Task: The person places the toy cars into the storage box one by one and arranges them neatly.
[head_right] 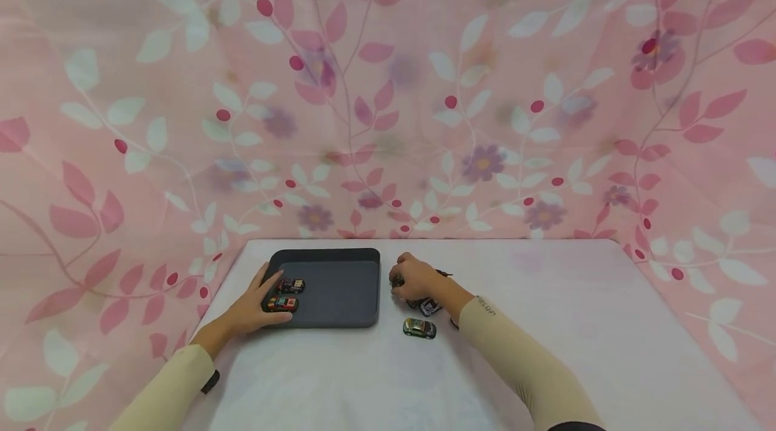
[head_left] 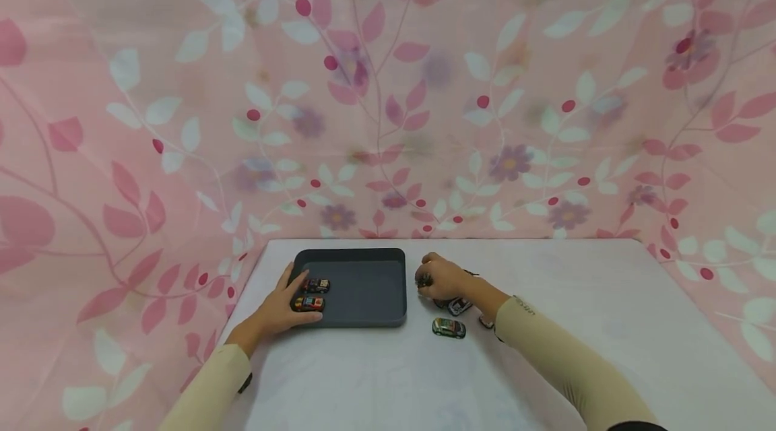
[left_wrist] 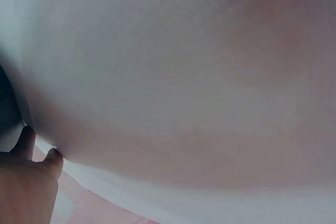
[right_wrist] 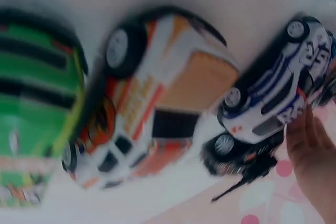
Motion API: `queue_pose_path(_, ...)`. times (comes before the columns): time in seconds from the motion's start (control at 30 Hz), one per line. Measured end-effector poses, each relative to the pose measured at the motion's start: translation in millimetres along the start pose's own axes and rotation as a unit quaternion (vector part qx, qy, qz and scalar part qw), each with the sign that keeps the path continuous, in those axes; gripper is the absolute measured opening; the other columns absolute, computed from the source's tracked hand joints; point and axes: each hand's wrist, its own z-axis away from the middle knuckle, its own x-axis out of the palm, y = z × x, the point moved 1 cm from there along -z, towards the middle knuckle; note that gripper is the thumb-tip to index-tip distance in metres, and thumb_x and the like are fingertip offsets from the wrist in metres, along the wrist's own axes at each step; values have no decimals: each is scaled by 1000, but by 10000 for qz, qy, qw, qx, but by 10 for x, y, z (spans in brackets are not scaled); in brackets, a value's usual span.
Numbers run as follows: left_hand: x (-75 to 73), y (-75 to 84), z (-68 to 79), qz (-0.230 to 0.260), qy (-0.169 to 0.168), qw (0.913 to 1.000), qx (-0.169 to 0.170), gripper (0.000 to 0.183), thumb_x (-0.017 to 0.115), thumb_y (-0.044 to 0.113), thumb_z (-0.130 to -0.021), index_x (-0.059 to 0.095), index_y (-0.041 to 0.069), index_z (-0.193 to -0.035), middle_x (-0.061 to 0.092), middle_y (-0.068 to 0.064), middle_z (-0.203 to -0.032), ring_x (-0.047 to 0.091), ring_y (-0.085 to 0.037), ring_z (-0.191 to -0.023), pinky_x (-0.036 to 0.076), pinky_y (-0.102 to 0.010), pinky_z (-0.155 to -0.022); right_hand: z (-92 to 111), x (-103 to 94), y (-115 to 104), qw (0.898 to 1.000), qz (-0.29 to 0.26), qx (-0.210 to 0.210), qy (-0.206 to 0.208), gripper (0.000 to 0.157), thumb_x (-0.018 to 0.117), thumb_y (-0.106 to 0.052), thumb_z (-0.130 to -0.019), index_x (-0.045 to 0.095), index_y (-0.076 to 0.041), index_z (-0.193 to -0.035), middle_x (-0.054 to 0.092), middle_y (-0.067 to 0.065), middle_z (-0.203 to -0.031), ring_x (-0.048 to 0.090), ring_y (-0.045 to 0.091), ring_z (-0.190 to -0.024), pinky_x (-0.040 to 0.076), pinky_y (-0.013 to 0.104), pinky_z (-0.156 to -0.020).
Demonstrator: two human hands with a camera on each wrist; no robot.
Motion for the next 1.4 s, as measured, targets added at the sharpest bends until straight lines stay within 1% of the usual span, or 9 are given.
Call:
queue_pose_path(0.1,-1,-9,-12,31,-5,10000,-14,111,75,65,-74,21,18,-159,-4,-17,-166,32,-58,-138,34,-73,-103,3,21,17,9987,-305,298,262,19,77,-23,-87,69,-11,-98,49,20,-135,60,29,-108,52,45,-90)
queue_pose_path(0.2,12,-16,-17,21,-23,10000,-31,111,75,66,-74,21,19,-159,-5,-17,-166,31,-58,-139,34,-73,-103,5,39,54,9937,-776,648,493,41,81,-19,-83,61,-6,-116,53,17,-128,60,25,-101,52,43,-88)
queue_pose_path(0.27,20,-16,-17,19,-29,10000,-46,111,75,66,-74,21,19,-159,-4,-17,-166,31,-57,-139,34,-72,-104,1,54,83,9914,-870,805,554,54,83,-20,-81,56,-3,-125,58,13,-119,60,21,-96,52,42,-87)
queue_pose_path(0.33,25,-8,-15,12,-15,10000,-38,111,76,66,-73,22,19,-159,-4,-17,-166,30,-57,-139,34,-73,-103,-9,71,111,9908,-830,901,568,60,84,-25,-80,57,-2,-128,62,9,-107,59,18,-92,52,40,-86)
queue_pose_path(0.47,29,4,-7,24,-37,10000,-29,112,76,65,-73,20,18,-159,-4,-18,-166,29,-57,-140,34,-72,-104,-25,111,138,9932,-476,974,433,55,83,-33,-80,63,-3,-122,62,5,-97,57,15,-85,52,38,-84)
queue_pose_path(0.7,18,-17,-26,58,-21,10000,-45,114,75,66,-74,17,19,-160,-6,-15,-167,31,-57,-140,34,-72,-104,-86,90,139,9918,-399,1085,538,43,81,-25,-81,68,-1,-115,68,10,-104,63,21,-95,53,42,-90)
queue_pose_path(1.07,3,-42,-25,42,18,10000,-21,114,76,67,-72,19,19,-159,-4,-16,-167,31,-56,-140,34,-72,-104,-80,-11,233,9813,-1403,1067,774,38,80,-19,-81,71,-7,-116,66,9,-107,60,20,-94,52,39,-85)
queue_pose_path(1.3,11,-49,-32,93,-13,9999,-97,118,76,68,-71,16,20,-160,-4,-14,-167,32,-56,-140,34,-73,-103,-175,-125,209,9817,-999,672,1473,37,78,-13,-83,71,-3,-118,65,15,-105,55,23,-91,50,41,-82)
queue_pose_path(1.4,10,-45,-38,109,-24,9998,-144,120,77,69,-70,15,20,-160,-4,-13,-167,32,-56,-140,33,-72,-104,-232,-205,144,9776,-944,672,1757,40,78,-12,-83,70,-1,-120,62,18,-106,54,26,-92,49,43,-84)
